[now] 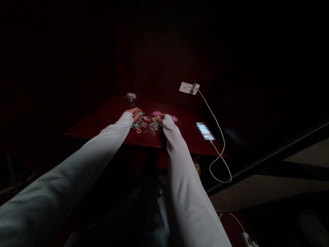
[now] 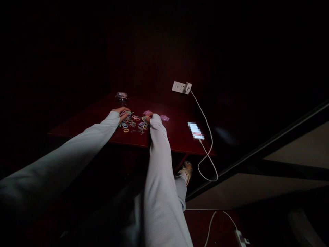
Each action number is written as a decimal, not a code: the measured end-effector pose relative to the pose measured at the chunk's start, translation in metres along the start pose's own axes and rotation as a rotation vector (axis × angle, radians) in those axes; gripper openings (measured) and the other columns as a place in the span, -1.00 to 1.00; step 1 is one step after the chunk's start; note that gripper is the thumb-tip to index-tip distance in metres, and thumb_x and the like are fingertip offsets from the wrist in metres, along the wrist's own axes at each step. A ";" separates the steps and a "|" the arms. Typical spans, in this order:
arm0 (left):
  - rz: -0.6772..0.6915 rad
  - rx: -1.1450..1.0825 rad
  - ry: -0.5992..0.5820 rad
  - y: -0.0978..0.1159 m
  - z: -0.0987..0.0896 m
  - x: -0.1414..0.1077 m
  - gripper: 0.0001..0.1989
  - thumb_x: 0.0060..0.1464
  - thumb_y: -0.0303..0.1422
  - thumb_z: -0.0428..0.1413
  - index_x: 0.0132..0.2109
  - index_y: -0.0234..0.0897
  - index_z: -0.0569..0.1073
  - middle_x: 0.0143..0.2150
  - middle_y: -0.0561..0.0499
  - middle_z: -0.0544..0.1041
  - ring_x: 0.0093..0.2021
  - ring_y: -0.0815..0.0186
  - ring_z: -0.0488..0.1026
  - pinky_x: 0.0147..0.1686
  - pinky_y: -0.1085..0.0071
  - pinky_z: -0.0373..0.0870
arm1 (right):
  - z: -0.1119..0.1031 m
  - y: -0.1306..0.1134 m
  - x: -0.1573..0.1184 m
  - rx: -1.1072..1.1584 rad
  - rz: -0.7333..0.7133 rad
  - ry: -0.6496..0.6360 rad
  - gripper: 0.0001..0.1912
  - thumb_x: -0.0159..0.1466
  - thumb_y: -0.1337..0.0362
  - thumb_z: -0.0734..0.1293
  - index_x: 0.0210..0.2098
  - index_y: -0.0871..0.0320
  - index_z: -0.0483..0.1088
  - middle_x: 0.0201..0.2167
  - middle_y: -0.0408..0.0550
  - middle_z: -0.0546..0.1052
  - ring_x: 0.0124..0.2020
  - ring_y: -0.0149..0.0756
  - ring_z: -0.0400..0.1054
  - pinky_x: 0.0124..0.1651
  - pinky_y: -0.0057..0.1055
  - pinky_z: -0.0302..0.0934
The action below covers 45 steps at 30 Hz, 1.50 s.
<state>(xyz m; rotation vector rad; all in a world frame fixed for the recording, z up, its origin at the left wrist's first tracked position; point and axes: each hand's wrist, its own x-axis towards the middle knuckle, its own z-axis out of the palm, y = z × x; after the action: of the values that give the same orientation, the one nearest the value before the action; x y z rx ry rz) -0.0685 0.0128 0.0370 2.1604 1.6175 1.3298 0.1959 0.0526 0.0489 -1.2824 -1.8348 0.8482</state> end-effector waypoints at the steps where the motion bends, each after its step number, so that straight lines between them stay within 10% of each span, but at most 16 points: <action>1: 0.010 -0.002 -0.004 0.003 -0.001 -0.002 -0.65 0.30 -0.10 0.15 0.00 -0.19 0.70 -0.11 -0.07 0.76 -0.06 0.13 0.65 0.00 0.37 0.54 | -0.002 0.002 -0.001 0.025 0.026 0.006 -0.64 0.23 -0.06 0.61 -0.25 0.09 0.59 -0.30 -0.01 0.68 -0.16 -0.12 0.60 0.07 -0.14 0.57; 34: 0.054 -0.040 -0.078 -0.008 0.008 0.004 -0.59 0.17 -0.15 0.18 0.06 -0.26 0.67 -0.13 -0.09 0.73 -0.19 0.20 0.62 -0.18 0.39 0.55 | 0.004 -0.016 -0.013 0.238 0.116 -0.027 -0.69 0.30 0.02 0.58 -0.16 0.12 0.64 -0.24 -0.02 0.69 -0.13 -0.19 0.60 0.11 -0.19 0.55; 45: 0.178 -0.066 -0.097 -0.005 0.005 0.001 -0.64 0.25 -0.19 0.17 0.09 -0.16 0.67 0.05 -0.08 0.77 0.01 0.11 0.69 0.18 0.16 0.60 | 0.008 -0.028 -0.014 0.454 0.172 -0.019 -0.61 0.17 0.03 0.68 -0.16 0.11 0.64 -0.45 -0.14 0.60 -0.30 -0.25 0.53 -0.06 -0.28 0.53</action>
<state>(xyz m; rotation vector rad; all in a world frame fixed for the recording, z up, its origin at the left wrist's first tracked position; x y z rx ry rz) -0.0684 0.0178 0.0319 2.3353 1.3546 1.2809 0.1788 0.0308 0.0655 -1.1459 -1.4447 1.2865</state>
